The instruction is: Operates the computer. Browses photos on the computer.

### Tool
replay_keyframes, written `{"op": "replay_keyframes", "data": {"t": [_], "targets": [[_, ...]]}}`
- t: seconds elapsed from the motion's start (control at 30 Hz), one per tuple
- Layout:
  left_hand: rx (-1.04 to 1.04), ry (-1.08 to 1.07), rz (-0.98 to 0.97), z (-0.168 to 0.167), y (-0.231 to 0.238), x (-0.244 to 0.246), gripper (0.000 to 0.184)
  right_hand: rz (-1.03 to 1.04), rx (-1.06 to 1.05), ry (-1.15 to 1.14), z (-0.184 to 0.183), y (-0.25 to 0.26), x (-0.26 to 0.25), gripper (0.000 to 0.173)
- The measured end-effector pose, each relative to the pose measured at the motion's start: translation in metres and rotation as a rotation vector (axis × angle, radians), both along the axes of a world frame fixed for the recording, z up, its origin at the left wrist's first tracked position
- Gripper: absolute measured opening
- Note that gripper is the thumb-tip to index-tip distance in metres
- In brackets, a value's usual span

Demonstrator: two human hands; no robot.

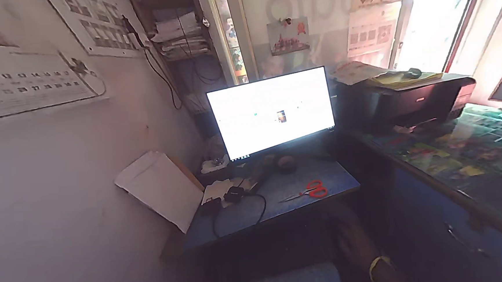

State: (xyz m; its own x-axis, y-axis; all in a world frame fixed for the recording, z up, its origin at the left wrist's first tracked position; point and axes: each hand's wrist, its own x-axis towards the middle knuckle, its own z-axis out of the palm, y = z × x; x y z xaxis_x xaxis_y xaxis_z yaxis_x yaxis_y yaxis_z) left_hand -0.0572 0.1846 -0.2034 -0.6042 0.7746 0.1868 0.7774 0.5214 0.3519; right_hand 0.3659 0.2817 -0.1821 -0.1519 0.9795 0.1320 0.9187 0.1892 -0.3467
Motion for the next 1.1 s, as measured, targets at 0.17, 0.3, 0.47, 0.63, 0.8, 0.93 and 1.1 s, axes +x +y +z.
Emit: {"op": "replay_keyframes", "data": {"t": [0.17, 0.3, 0.47, 0.63, 0.8, 0.93, 1.1], "targets": [[-0.018, 0.013, -0.058, 0.004, 0.002, -0.001, 0.066, 0.004, 0.081, 0.019, -0.004, 0.002, 0.002, 0.049], [-0.052, -0.054, -0.112, 0.01, 0.004, -0.001, 0.057, 0.018, 0.156, 0.029, -0.007, 0.0, 0.002, 0.048], [-0.068, -0.08, -0.098, 0.018, 0.002, 0.003, 0.059, 0.043, 0.122, 0.038, -0.005, -0.002, 0.003, 0.047], [-0.054, -0.069, -0.089, -0.004, 0.007, -0.009, 0.06, 0.038, 0.146, 0.039, -0.007, 0.001, 0.003, 0.045], [-0.076, -0.068, -0.085, -0.003, 0.007, -0.009, 0.061, 0.04, 0.168, 0.027, -0.008, 0.001, 0.003, 0.045], [-0.063, -0.082, -0.078, 0.0, 0.007, -0.009, 0.06, 0.037, 0.156, 0.018, -0.009, 0.003, 0.003, 0.045], [-0.062, -0.112, -0.076, 0.004, 0.007, -0.007, 0.059, 0.021, 0.123, 0.032, -0.01, 0.005, 0.004, 0.045]]}}
